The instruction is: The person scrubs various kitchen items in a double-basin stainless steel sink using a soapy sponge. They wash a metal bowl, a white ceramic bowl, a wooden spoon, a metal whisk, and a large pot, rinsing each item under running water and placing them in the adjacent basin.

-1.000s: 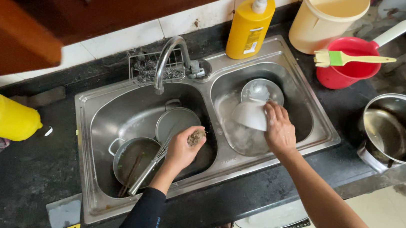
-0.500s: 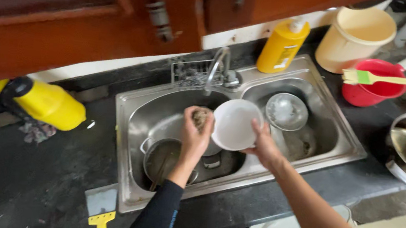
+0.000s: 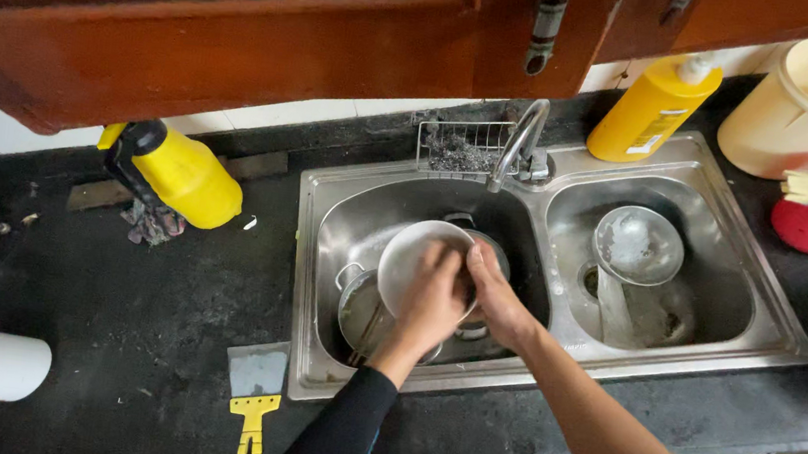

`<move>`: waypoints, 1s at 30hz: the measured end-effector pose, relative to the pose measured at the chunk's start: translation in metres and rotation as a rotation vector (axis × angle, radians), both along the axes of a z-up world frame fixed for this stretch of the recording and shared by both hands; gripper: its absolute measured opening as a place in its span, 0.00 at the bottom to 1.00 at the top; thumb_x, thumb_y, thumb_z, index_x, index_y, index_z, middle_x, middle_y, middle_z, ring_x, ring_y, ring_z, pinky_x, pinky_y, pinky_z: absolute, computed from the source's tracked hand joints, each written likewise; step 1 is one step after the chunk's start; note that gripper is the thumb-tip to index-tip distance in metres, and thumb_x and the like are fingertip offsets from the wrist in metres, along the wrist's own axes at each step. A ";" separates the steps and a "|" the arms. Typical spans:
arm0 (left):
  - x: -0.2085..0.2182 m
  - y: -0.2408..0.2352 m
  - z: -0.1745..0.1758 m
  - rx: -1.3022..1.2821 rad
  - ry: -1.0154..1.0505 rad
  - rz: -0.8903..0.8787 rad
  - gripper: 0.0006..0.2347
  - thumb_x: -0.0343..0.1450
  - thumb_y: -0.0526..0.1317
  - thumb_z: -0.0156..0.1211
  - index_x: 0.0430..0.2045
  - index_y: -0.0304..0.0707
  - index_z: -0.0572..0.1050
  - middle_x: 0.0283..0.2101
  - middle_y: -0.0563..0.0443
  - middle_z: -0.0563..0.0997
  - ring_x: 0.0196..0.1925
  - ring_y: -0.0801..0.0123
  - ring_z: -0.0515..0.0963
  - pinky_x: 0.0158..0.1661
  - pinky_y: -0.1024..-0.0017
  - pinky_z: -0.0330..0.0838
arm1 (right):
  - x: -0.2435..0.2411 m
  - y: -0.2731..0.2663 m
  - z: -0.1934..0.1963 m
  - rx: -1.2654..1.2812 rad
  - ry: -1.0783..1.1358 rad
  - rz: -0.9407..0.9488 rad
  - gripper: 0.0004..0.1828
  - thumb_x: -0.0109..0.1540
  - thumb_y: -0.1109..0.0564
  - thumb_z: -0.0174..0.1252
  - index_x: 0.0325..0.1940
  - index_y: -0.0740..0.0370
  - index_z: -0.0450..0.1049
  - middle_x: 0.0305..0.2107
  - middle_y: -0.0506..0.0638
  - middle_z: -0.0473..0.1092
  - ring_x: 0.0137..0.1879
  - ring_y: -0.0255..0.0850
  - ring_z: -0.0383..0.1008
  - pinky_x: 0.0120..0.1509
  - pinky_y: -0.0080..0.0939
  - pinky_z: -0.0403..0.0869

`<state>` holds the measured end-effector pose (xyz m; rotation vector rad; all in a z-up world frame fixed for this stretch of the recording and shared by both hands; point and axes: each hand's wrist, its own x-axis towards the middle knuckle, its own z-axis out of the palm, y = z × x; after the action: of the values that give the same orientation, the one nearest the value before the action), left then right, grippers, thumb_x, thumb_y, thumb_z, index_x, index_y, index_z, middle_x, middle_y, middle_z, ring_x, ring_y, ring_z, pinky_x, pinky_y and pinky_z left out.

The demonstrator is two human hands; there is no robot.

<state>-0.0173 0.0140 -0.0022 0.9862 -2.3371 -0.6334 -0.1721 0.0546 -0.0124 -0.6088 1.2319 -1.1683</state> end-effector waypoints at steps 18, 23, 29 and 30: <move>-0.040 -0.008 0.019 -0.272 -0.050 -0.161 0.23 0.68 0.38 0.54 0.58 0.27 0.68 0.66 0.29 0.69 0.68 0.40 0.66 0.67 0.51 0.57 | -0.052 0.005 0.014 -0.065 0.126 -0.087 0.31 0.70 0.35 0.40 0.74 0.47 0.55 0.60 0.50 0.67 0.62 0.41 0.70 0.56 0.48 0.75; -0.045 0.024 0.015 0.152 -0.059 -0.298 0.20 0.70 0.47 0.62 0.52 0.34 0.73 0.56 0.35 0.74 0.60 0.44 0.73 0.55 0.51 0.70 | -0.073 -0.002 0.021 0.028 -0.028 -0.042 0.35 0.66 0.34 0.44 0.73 0.53 0.57 0.55 0.54 0.68 0.55 0.46 0.73 0.53 0.50 0.77; -0.054 -0.022 0.019 -0.236 -0.511 -0.390 0.07 0.77 0.36 0.59 0.47 0.41 0.78 0.48 0.44 0.79 0.55 0.56 0.80 0.49 0.60 0.78 | -0.081 -0.016 0.005 0.114 -0.097 -0.171 0.30 0.63 0.46 0.51 0.67 0.60 0.61 0.54 0.59 0.70 0.55 0.47 0.76 0.55 0.52 0.80; -0.061 -0.017 0.021 -0.181 -0.431 -0.325 0.09 0.74 0.37 0.62 0.46 0.38 0.78 0.47 0.43 0.79 0.52 0.55 0.80 0.48 0.60 0.79 | -0.074 -0.019 -0.007 0.081 -0.114 -0.169 0.29 0.65 0.46 0.50 0.66 0.63 0.63 0.53 0.59 0.70 0.54 0.48 0.75 0.52 0.51 0.79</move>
<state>-0.0787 -0.0027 0.0188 0.7180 -2.9120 -0.3376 -0.2465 0.0360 -0.0191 -0.3781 1.2449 -1.2692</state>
